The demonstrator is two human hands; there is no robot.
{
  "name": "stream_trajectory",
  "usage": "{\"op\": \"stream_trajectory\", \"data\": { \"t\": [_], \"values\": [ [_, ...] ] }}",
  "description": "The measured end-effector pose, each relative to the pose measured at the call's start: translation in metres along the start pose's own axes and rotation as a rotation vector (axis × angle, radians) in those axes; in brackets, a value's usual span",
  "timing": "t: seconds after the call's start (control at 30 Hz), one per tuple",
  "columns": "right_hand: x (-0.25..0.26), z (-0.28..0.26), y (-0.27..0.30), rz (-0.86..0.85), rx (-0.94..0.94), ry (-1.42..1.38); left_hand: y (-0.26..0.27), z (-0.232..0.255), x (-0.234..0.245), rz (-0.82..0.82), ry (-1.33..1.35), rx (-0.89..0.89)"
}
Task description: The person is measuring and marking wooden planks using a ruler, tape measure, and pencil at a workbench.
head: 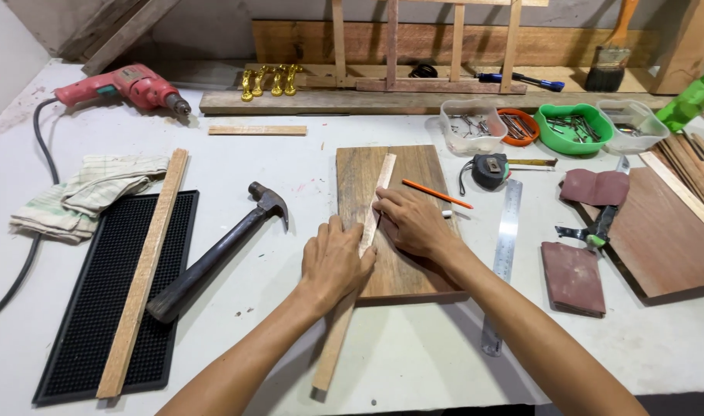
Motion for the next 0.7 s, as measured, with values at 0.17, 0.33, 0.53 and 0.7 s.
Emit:
{"op": "stream_trajectory", "data": {
  "t": [0.17, 0.33, 0.53, 0.7],
  "values": [
    [0.0, -0.02, -0.022, -0.02, 0.083, 0.042, -0.007, -0.037, -0.013, -0.029, 0.095, 0.049],
    [-0.014, 0.001, -0.038, -0.039, 0.125, 0.162, -0.037, -0.041, -0.004, 0.061, -0.097, -0.123],
    [0.006, 0.038, -0.051, 0.056, 0.022, 0.313, -0.092, -0.036, 0.023, 0.203, -0.367, -0.211],
    [0.004, 0.071, -0.048, 0.077, -0.028, 0.283, -0.116, -0.032, 0.02, 0.457, -0.185, -0.347]
  ]
}}
Point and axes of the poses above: each hand's wrist, its own y-axis away from the middle knuckle, its own x-axis out of the back of the hand, z = x × y, the point moved 9 cm from there along -y, towards the middle knuckle, and after that the axes turned 2 degrees about x, right-handed, at the moved point
